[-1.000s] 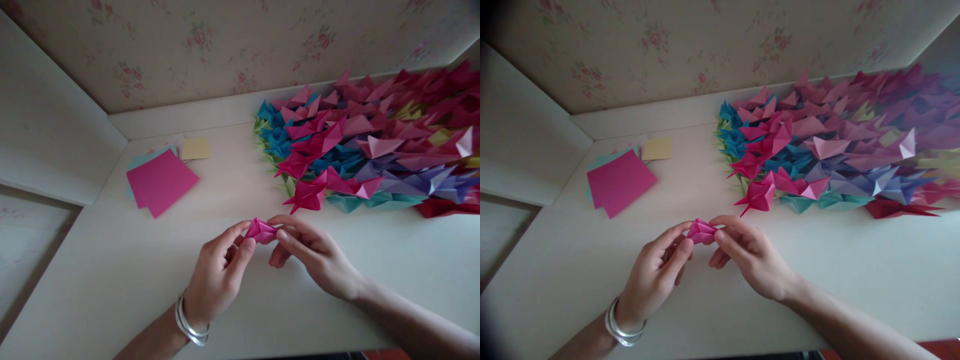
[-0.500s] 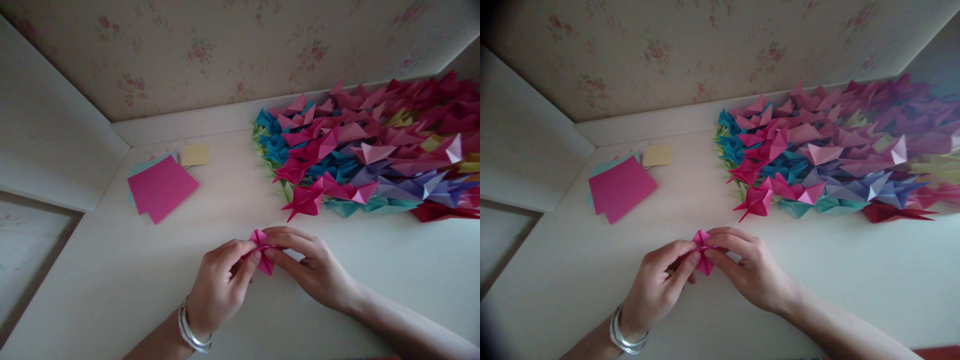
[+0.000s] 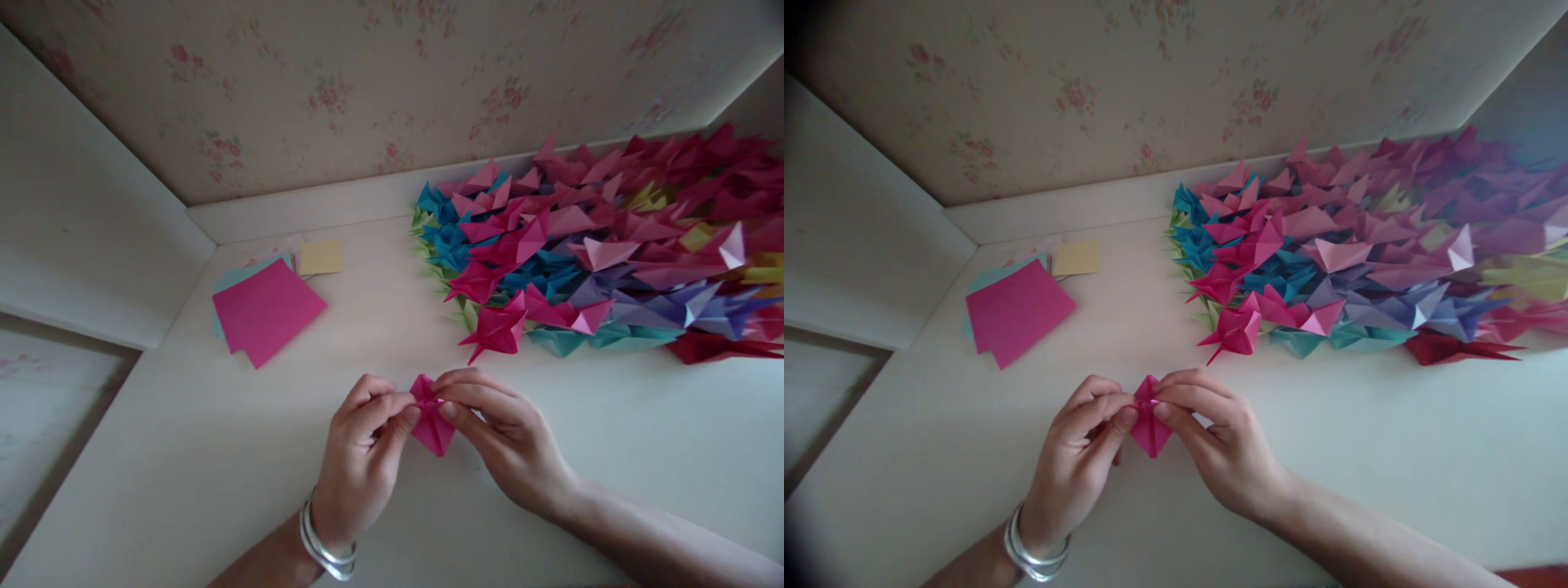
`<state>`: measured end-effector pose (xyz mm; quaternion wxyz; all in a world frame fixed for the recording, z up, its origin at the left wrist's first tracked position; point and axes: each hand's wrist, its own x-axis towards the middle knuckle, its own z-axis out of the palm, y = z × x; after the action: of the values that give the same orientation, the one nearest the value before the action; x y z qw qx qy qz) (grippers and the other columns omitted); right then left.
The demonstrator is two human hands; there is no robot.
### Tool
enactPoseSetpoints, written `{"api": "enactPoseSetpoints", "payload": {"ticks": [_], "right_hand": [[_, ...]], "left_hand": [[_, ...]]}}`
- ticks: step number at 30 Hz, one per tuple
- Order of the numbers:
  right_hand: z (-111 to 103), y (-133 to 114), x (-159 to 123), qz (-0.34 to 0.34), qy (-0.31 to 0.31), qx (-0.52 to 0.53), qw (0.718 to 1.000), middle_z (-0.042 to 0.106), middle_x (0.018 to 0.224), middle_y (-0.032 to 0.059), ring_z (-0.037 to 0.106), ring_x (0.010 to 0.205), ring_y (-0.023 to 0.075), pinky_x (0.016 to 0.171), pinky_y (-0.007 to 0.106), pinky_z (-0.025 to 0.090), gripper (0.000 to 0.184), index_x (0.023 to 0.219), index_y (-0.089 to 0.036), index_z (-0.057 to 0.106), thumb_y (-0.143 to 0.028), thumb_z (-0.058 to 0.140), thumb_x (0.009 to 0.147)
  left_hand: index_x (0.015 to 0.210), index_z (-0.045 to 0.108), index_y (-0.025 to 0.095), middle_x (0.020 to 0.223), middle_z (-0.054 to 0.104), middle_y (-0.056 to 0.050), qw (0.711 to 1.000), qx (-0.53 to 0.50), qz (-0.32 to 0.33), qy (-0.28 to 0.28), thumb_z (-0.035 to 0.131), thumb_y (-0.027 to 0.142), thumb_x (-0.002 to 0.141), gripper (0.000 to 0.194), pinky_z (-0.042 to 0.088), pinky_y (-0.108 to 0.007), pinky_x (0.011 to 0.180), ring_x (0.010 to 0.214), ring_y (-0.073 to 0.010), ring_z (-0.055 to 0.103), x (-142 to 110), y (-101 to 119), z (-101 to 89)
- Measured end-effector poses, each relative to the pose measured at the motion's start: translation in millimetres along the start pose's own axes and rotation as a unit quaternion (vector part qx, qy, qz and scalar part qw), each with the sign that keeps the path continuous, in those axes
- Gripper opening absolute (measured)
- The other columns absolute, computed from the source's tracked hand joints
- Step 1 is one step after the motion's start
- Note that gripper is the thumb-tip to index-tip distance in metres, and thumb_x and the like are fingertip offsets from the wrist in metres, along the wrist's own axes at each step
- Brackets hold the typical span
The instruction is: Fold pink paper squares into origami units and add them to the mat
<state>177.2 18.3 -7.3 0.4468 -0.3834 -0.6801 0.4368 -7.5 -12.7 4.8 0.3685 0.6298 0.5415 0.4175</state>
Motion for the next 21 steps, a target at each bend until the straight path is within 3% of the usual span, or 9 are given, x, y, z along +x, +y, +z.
{"api": "enactPoseSetpoints", "payload": {"ticks": [4,9,16,21], "right_hand": [[1,1,1,0.054,0.04,0.026,0.997,0.073,0.089,0.0027,0.066,0.083,0.0151,0.075,0.023,0.053,0.009,0.088,-0.022,0.071,-0.023,0.063,0.093],[2,4,1,0.138,0.083,0.097,0.982,0.07,0.076,0.0001,0.063,0.07,0.0126,0.062,0.019,0.051,0.014,0.086,-0.022,0.071,-0.032,0.064,0.093],[-1,5,8,0.141,0.162,0.159,0.964,0.066,0.079,-0.0013,0.064,0.071,0.0121,0.068,0.022,0.056,0.013,0.089,-0.023,0.065,-0.034,0.061,0.094],[-11,5,4,0.124,0.115,0.091,0.981,0.067,0.085,0.001,0.063,0.072,0.0132,0.065,0.023,0.052,0.011,0.092,-0.022,0.066,-0.031,0.062,0.094]], "left_hand": [[0.083,0.064,0.02,0.08,0.052,0.003,0.99,-0.112,-0.076,0.031,0.055,0.027,0.098,0.018,0.041,-0.018,0.044,0.05,-0.0056,0.049,3,-2,-0.9],[0.085,0.06,0.02,0.077,0.05,0.004,0.991,-0.087,-0.078,0.061,0.054,0.028,0.098,0.017,0.04,-0.018,0.044,0.05,-0.0056,0.048,5,-4,-4.9],[0.086,0.059,0.02,0.075,0.051,0.004,0.989,-0.08,-0.096,0.073,0.056,0.032,0.096,0.016,0.042,-0.019,0.045,0.05,-0.0069,0.049,5,-1,-6.3],[0.09,0.062,0.02,0.075,0.056,0.003,0.991,-0.057,-0.086,0.085,0.06,0.033,0.093,0.013,0.046,-0.02,0.045,0.049,-0.0084,0.053,8,-3,-12.3]]}}
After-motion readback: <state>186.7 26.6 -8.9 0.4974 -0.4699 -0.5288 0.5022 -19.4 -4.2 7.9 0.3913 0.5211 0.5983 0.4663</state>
